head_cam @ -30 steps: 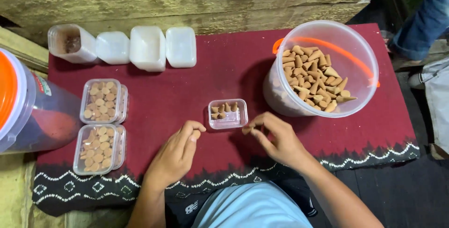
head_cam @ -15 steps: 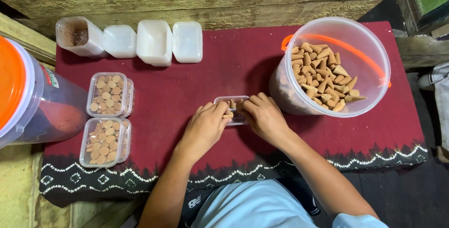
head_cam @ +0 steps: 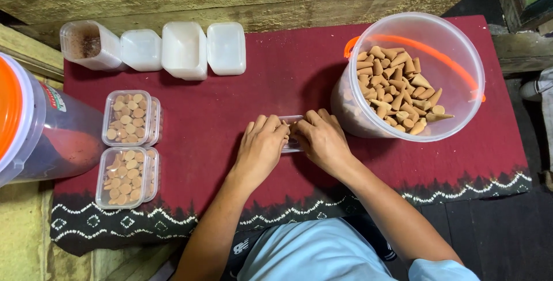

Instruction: The person transfers small, light-brown snack pieces from a large clear bucket into smaller rectangular plastic containers. They use both hands to scoop the snacks and arrange them into the containers, which are placed on a red patterned mat.

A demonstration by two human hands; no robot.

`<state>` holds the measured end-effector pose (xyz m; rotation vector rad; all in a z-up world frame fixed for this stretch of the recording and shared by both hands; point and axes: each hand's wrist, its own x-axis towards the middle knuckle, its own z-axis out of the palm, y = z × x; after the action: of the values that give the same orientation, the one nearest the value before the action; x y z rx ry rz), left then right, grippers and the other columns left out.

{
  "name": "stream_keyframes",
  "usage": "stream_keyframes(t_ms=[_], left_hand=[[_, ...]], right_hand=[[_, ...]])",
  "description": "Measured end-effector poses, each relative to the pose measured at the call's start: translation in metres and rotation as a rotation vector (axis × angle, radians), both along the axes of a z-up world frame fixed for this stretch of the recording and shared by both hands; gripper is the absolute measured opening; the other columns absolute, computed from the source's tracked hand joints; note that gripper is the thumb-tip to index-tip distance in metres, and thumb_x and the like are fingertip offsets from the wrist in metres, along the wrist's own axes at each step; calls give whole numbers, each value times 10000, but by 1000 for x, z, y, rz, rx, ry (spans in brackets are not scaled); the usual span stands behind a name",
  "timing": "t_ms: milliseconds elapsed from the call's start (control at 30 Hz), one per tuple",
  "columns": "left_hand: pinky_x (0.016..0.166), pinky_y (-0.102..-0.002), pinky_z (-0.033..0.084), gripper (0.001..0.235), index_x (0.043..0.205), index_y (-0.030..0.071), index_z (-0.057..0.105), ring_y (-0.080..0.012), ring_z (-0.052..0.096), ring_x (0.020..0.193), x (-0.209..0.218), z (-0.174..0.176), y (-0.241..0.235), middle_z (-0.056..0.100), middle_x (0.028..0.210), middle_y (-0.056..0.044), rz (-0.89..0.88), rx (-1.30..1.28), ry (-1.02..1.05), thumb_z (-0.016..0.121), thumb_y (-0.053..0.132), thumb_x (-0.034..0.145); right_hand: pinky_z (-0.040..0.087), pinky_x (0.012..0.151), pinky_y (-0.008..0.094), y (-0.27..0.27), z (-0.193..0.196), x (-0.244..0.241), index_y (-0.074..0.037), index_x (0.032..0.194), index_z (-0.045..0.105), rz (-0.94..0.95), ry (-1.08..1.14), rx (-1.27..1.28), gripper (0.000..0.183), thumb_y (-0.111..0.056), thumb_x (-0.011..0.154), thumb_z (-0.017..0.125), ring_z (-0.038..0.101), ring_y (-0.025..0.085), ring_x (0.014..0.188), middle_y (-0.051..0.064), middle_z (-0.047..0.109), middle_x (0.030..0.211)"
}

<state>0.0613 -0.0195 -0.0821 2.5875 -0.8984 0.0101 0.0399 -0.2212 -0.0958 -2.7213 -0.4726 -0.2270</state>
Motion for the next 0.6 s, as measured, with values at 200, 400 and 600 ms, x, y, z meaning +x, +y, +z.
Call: stream_keyframes(t_ms=[200, 400, 600], left_hand=[[764, -357, 413, 128, 954, 168, 663, -219, 490, 955, 7, -7, -5, 480, 936, 16, 11, 23, 45, 748, 201, 864], [772, -370, 416, 179, 976, 162, 638, -232, 496, 965, 12, -5, -4, 484, 959, 2, 1, 71, 85, 758, 191, 847], [771, -381, 422, 168, 960, 136, 651, -245, 508, 957, 12, 5, -3, 491, 959, -14, 6, 54, 109, 769, 171, 846]], right_hand=[[476, 731, 424, 1, 2, 1, -212, 927, 654, -7, 74, 9, 145, -265, 839, 757, 555, 280, 880, 5, 509, 890], [453, 730, 402, 2, 1, 2, -216, 906, 643, -19, 87, -8, 154, -257, 821, 765, 538, 262, 879, -4, 492, 882], [448, 742, 413, 3, 2, 2, -207, 880, 634, -25, 80, -44, 170, -285, 810, 768, 535, 266, 888, 3, 488, 884]])
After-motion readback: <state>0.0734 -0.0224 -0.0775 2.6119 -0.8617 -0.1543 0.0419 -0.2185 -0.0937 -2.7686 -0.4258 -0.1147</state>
